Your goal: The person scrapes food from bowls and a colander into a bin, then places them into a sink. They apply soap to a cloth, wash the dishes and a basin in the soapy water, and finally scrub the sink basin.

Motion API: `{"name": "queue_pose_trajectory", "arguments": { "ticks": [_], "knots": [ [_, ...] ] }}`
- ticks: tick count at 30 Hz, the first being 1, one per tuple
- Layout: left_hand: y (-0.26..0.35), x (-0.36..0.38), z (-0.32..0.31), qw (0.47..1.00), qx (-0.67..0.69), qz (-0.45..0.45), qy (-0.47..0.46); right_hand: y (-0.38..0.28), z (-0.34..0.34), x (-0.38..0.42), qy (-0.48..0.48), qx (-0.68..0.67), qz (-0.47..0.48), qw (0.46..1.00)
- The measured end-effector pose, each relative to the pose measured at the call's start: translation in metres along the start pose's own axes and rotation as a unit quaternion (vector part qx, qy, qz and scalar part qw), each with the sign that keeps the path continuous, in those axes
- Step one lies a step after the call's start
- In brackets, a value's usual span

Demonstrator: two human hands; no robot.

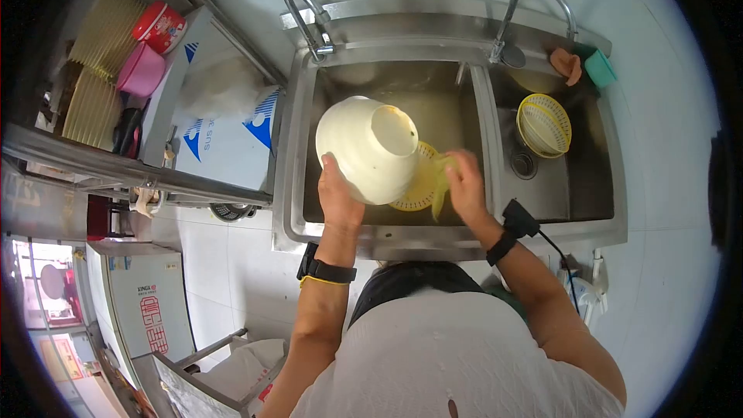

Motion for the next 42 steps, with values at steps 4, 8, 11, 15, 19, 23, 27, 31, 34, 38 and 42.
{"name": "queue_pose_trajectory", "arguments": {
  "ticks": [4,8,11,15,19,23,27,31,34,38,42],
  "knots": [
    [0.002,0.000,0.000,0.995,-0.086,-0.050,-0.017,0.010,0.015,-0.035,0.046,-0.271,-0.239,0.931],
    [-0.004,0.009,-0.007,0.986,-0.144,-0.084,-0.006,-0.003,-0.011,-0.051,-0.011,-0.464,-0.317,0.827],
    [-0.003,0.016,-0.004,0.964,-0.237,-0.121,-0.009,-0.004,-0.035,-0.047,-0.039,-0.383,-0.336,0.859],
    [-0.008,0.019,-0.002,0.974,-0.208,-0.075,-0.036,-0.014,-0.035,-0.055,-0.026,-0.495,-0.330,0.804],
    [-0.013,0.013,0.003,0.998,-0.067,-0.012,-0.014,-0.045,-0.030,-0.067,-0.078,-0.531,-0.264,0.802],
    [-0.001,0.002,0.008,0.997,-0.068,0.012,-0.027,-0.043,-0.032,-0.075,-0.200,-0.439,-0.138,0.865],
    [0.005,-0.010,0.020,0.997,-0.070,0.037,-0.007,-0.040,-0.044,-0.069,-0.427,-0.315,-0.025,0.847],
    [0.028,-0.015,0.039,0.991,-0.134,-0.006,0.007,0.019,-0.066,-0.061,-0.547,0.062,0.047,0.833],
    [0.039,-0.009,0.048,0.995,-0.094,-0.020,0.014,0.070,-0.082,-0.073,-0.465,0.194,-0.047,0.862],
    [0.043,-0.001,0.051,0.997,-0.049,-0.018,0.053,0.149,-0.145,-0.068,-0.351,0.186,-0.231,0.888],
    [0.047,0.004,0.074,0.989,-0.084,-0.029,0.119,0.150,-0.199,-0.010,-0.403,0.243,-0.082,0.878]
  ]
}}
Point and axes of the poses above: each hand's wrist, its own x-axis away from the middle knuckle, its own z-axis out of the back of the hand, y = z × x, the point moved 6 cm from there along -x, towards the middle knuckle, and after that the axes turned 10 degrees about x, right-handed, at the moved point
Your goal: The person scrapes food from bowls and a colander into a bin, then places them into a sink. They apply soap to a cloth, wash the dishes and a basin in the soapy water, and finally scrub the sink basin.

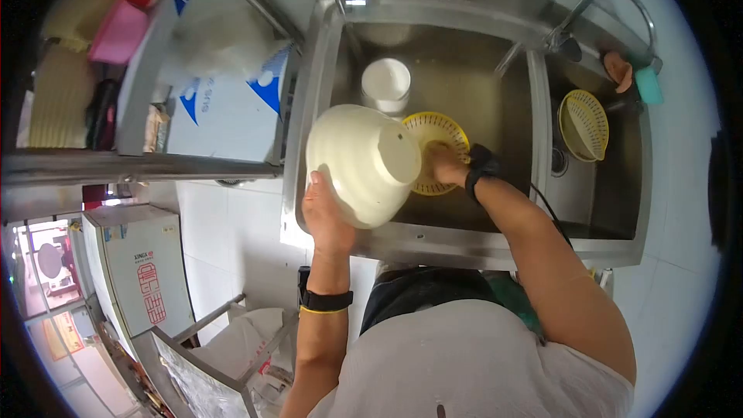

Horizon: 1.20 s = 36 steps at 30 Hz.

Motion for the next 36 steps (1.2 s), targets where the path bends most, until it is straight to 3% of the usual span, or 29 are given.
{"name": "queue_pose_trajectory", "arguments": {
  "ticks": [1,2,3,5,6,7,8,9,10,13,14,15,17,19,21,24,26,29,31,33,34,36],
  "knots": [
    [0.003,-0.001,0.002,1.000,-0.011,-0.008,0.001,-0.016,-0.002,0.010,0.020,0.041,0.044,0.998],
    [0.007,0.000,-0.001,0.999,-0.025,-0.029,-0.008,0.026,-0.088,-0.026,0.105,0.211,0.267,0.935],
    [0.008,-0.002,0.003,0.999,-0.025,-0.025,-0.001,0.020,-0.069,-0.030,0.097,0.209,0.268,0.935],
    [0.005,-0.005,0.011,1.000,-0.028,0.000,-0.005,0.019,-0.014,-0.032,-0.069,0.033,0.031,0.997],
    [0.002,-0.005,0.015,1.000,-0.028,0.004,0.001,0.022,-0.017,-0.034,-0.072,-0.083,-0.024,0.994],
    [-0.001,-0.006,0.019,0.999,-0.041,0.002,0.006,0.006,-0.012,-0.026,-0.076,-0.085,-0.026,0.993],
    [-0.003,-0.009,0.019,0.999,-0.053,-0.004,0.010,-0.019,0.002,-0.012,-0.094,0.116,-0.019,0.989],
    [-0.004,-0.011,0.015,0.999,-0.052,-0.004,0.009,-0.032,0.011,-0.006,-0.107,0.313,-0.013,0.944],
    [-0.006,-0.013,0.012,0.999,-0.050,0.001,0.021,-0.022,0.001,-0.010,-0.106,0.315,-0.014,0.943],
    [-0.006,-0.016,0.006,0.998,-0.042,0.015,0.036,0.037,-0.045,-0.031,-0.048,0.025,-0.044,0.998],
    [-0.010,-0.019,0.008,0.999,-0.044,0.018,0.023,0.019,-0.004,-0.018,-0.174,0.012,0.055,0.983],
    [-0.013,-0.023,0.010,0.999,-0.047,0.020,0.009,0.004,0.031,-0.003,-0.170,0.015,0.057,0.984],
    [-0.018,-0.029,0.005,1.000,-0.017,0.011,0.015,-0.018,0.093,0.023,-0.013,-0.184,-0.031,0.982],
    [-0.019,-0.031,-0.010,0.999,0.029,0.018,0.011,-0.048,0.137,0.056,0.130,-0.241,0.116,0.955],
    [-0.025,-0.034,-0.017,1.000,0.019,0.010,0.002,-0.101,0.182,0.104,0.302,-0.149,0.225,0.914],
    [-0.040,-0.035,-0.031,0.999,-0.026,0.030,-0.020,-0.152,0.197,0.128,0.349,-0.047,0.283,0.892],
    [-0.040,-0.027,-0.043,0.997,-0.039,0.030,-0.058,-0.177,0.197,0.130,0.351,0.098,0.339,0.867],
    [-0.035,-0.022,-0.054,0.992,-0.080,0.011,-0.100,-0.169,0.219,0.112,0.372,0.099,0.278,0.880],
    [-0.029,-0.017,-0.063,0.985,-0.077,0.024,-0.154,-0.139,0.231,0.087,0.309,-0.072,0.246,0.916],
    [-0.025,-0.017,-0.066,0.985,-0.089,0.020,-0.145,-0.105,0.229,0.070,0.190,-0.302,0.152,0.922],
    [-0.025,-0.017,-0.065,0.988,-0.061,0.033,-0.137,-0.096,0.224,0.072,0.195,-0.300,0.155,0.921],
    [-0.023,-0.015,-0.065,0.990,-0.028,0.042,-0.128,-0.071,0.205,0.076,0.193,-0.527,0.098,0.822]
  ]
}}
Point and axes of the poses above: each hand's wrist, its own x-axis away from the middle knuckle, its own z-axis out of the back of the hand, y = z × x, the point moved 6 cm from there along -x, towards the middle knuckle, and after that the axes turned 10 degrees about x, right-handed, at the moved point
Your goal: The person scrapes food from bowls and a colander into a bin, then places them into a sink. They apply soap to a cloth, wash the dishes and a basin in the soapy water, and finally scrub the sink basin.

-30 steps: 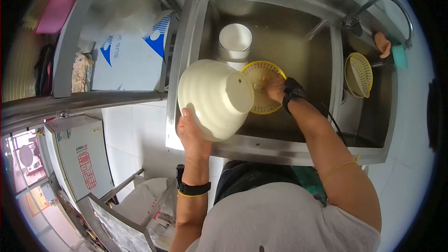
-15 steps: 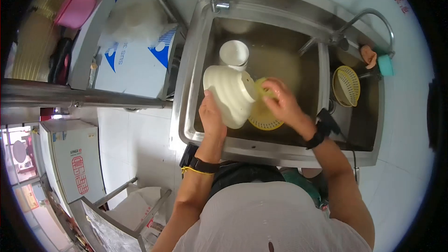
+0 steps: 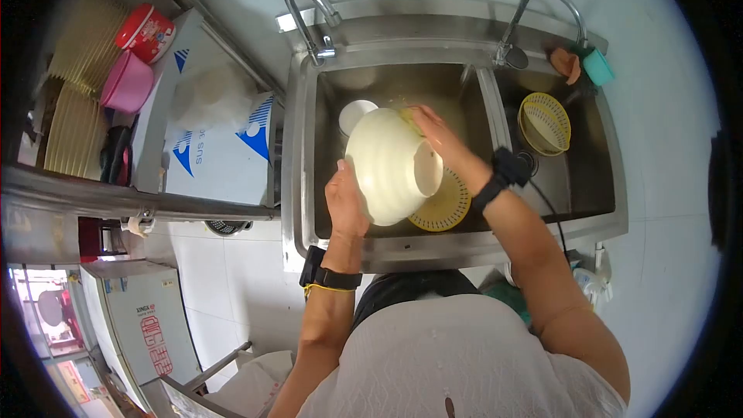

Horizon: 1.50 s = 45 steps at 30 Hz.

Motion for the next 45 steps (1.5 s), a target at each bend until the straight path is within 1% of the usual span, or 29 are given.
{"name": "queue_pose_trajectory", "arguments": {
  "ticks": [1,3,4,6,7,9,11,12,13,14,16,20,22,23,25,26,28,29,32,34,35,37,38,39,40,41,43,44,45],
  "knots": [
    [-0.001,0.002,-0.001,1.000,0.015,0.003,0.003,0.008,0.000,0.008,-0.004,0.003,0.003,1.000],
    [-0.003,0.005,-0.004,0.999,0.032,0.007,0.005,0.028,0.017,0.033,0.183,-0.080,-0.041,0.979],
    [-0.004,0.005,-0.004,0.998,0.050,0.002,0.025,0.038,0.012,0.039,0.184,-0.079,-0.039,0.979],
    [-0.004,0.004,-0.008,0.997,0.068,-0.002,0.036,0.059,0.021,0.062,0.351,-0.115,-0.094,0.925],
    [-0.003,0.002,-0.007,0.995,0.091,-0.008,0.050,0.059,0.021,0.071,0.355,-0.115,-0.089,0.923],
    [-0.005,-0.001,-0.008,0.991,0.115,-0.017,0.060,0.038,0.013,0.077,0.278,0.036,-0.011,0.960],
    [-0.001,-0.002,-0.006,0.995,0.056,-0.068,0.045,0.027,0.016,0.079,0.270,0.072,0.021,0.960],
    [-0.003,-0.003,-0.003,0.995,0.057,-0.071,0.044,-0.002,0.016,0.081,0.277,0.162,0.107,0.941],
    [-0.005,-0.004,-0.002,0.997,0.014,-0.073,0.024,-0.027,0.013,0.085,0.280,0.249,0.190,0.907],
    [-0.007,-0.001,-0.004,0.997,-0.031,-0.071,0.003,-0.036,0.014,0.084,0.284,0.249,0.187,0.907],
    [-0.006,0.002,-0.011,0.998,-0.022,-0.066,0.005,-0.060,-0.001,0.078,0.194,0.413,0.283,0.844],
    [0.009,0.009,-0.025,0.998,0.036,-0.056,-0.001,-0.033,0.023,0.076,0.209,0.439,0.259,0.834],
    [0.009,0.008,-0.024,0.997,0.032,-0.076,-0.002,-0.017,0.025,0.078,0.151,0.456,0.203,0.853],
    [0.012,0.006,-0.026,0.995,0.029,-0.096,-0.006,-0.018,0.025,0.079,0.150,0.454,0.205,0.854],
    [0.013,0.004,-0.028,0.994,0.022,-0.103,0.003,-0.022,0.034,0.084,0.210,0.403,0.213,0.865],
    [0.013,0.004,-0.029,0.994,0.014,-0.105,0.010,-0.031,0.034,0.084,0.210,0.401,0.211,0.866],
    [0.012,0.004,-0.035,0.995,0.003,-0.101,-0.007,-0.066,0.031,0.083,0.218,0.422,0.291,0.830],
    [0.011,0.005,-0.040,0.995,-0.006,-0.099,-0.024,-0.068,0.032,0.082,0.221,0.421,0.288,0.831],
    [0.013,0.008,-0.046,0.995,-0.023,-0.095,-0.027,-0.071,0.032,0.081,0.202,0.477,0.295,0.803],
    [0.010,0.004,-0.039,0.995,-0.026,-0.091,-0.024,-0.062,0.034,0.083,0.177,0.583,0.254,0.751],
    [0.008,0.002,-0.037,0.996,-0.031,-0.086,-0.025,-0.060,0.035,0.085,0.176,0.583,0.254,0.751],
    [0.006,0.001,-0.033,0.995,-0.036,-0.095,-0.018,-0.044,0.032,0.081,0.061,0.609,0.169,0.772],
    [0.006,0.001,-0.033,0.994,-0.041,-0.103,-0.012,-0.037,0.036,0.080,0.062,0.609,0.169,0.772],
    [0.005,0.002,-0.036,0.994,-0.041,-0.104,-0.012,-0.025,0.037,0.075,-0.002,0.506,0.156,0.848],
    [0.004,0.004,-0.038,0.994,-0.012,-0.107,0.007,-0.014,0.036,0.072,-0.066,0.393,0.139,0.907],
    [0.003,0.005,-0.038,0.993,0.017,-0.112,0.026,-0.017,0.033,0.073,-0.067,0.392,0.142,0.906],
    [-0.004,0.004,-0.039,0.992,0.020,-0.119,0.041,-0.030,0.030,0.075,0.006,0.273,0.186,0.944],
    [-0.007,0.003,-0.036,0.991,0.022,-0.121,0.055,-0.037,0.021,0.074,0.001,0.271,0.184,0.945],
    [-0.012,0.002,-0.032,0.991,0.020,-0.120,0.059,-0.051,0.009,0.077,0.025,0.283,0.232,0.930]
  ]
}}
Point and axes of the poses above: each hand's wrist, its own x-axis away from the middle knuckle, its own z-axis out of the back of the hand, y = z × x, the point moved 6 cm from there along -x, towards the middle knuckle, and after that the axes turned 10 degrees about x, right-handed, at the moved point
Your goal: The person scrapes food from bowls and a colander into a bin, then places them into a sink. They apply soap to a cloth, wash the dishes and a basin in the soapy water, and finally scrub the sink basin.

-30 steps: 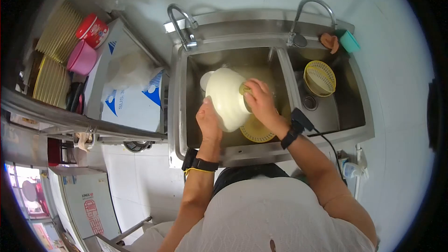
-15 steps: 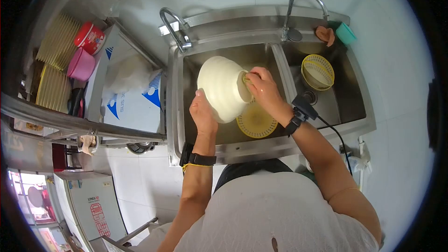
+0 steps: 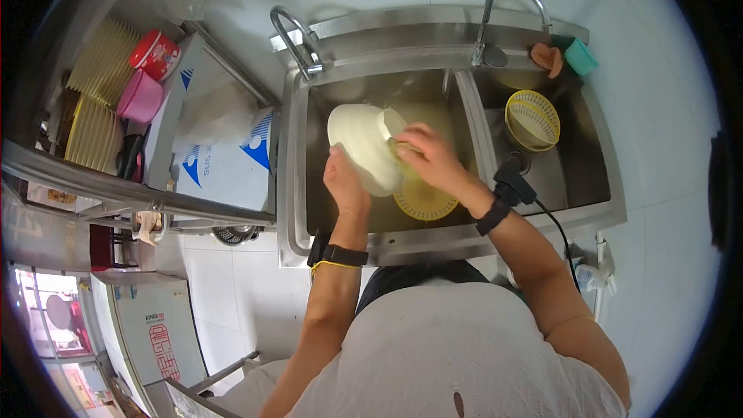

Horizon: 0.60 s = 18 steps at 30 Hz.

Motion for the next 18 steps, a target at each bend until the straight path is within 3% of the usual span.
{"name": "queue_pose_trajectory", "arguments": {
  "ticks": [2,4,6,8,10,12,13,15,18],
  "knots": [
    [-0.007,-0.001,-0.003,0.999,0.005,0.013,-0.047,-0.022,-0.007,-0.005,0.037,0.019,0.039,0.998],
    [-0.007,0.001,-0.007,0.998,-0.007,0.016,-0.055,-0.051,-0.018,0.003,0.070,0.281,0.171,0.942],
    [-0.008,0.000,-0.003,0.996,0.065,0.060,0.019,-0.050,-0.017,0.023,0.089,0.288,0.216,0.929],
    [-0.007,-0.005,0.005,0.994,0.063,0.085,0.034,-0.036,-0.022,0.051,0.047,0.276,0.296,0.913],
    [-0.007,-0.015,0.015,0.991,0.110,0.066,0.026,-0.005,-0.020,0.067,0.008,0.268,0.259,0.928],
    [0.001,-0.018,0.015,0.988,0.118,0.098,0.001,0.057,-0.023,0.069,0.000,0.186,0.009,0.983],
    [-0.002,-0.018,0.014,0.977,0.163,0.136,-0.036,0.063,-0.022,0.072,0.005,0.184,0.008,0.983],
    [-0.005,-0.019,0.014,0.948,0.228,0.191,-0.114,0.045,0.008,0.067,0.109,0.176,-0.018,0.978],
    [-0.016,-0.015,0.018,0.930,0.247,0.242,-0.123,0.015,0.040,0.057,0.188,0.116,-0.026,0.975]
  ]
}}
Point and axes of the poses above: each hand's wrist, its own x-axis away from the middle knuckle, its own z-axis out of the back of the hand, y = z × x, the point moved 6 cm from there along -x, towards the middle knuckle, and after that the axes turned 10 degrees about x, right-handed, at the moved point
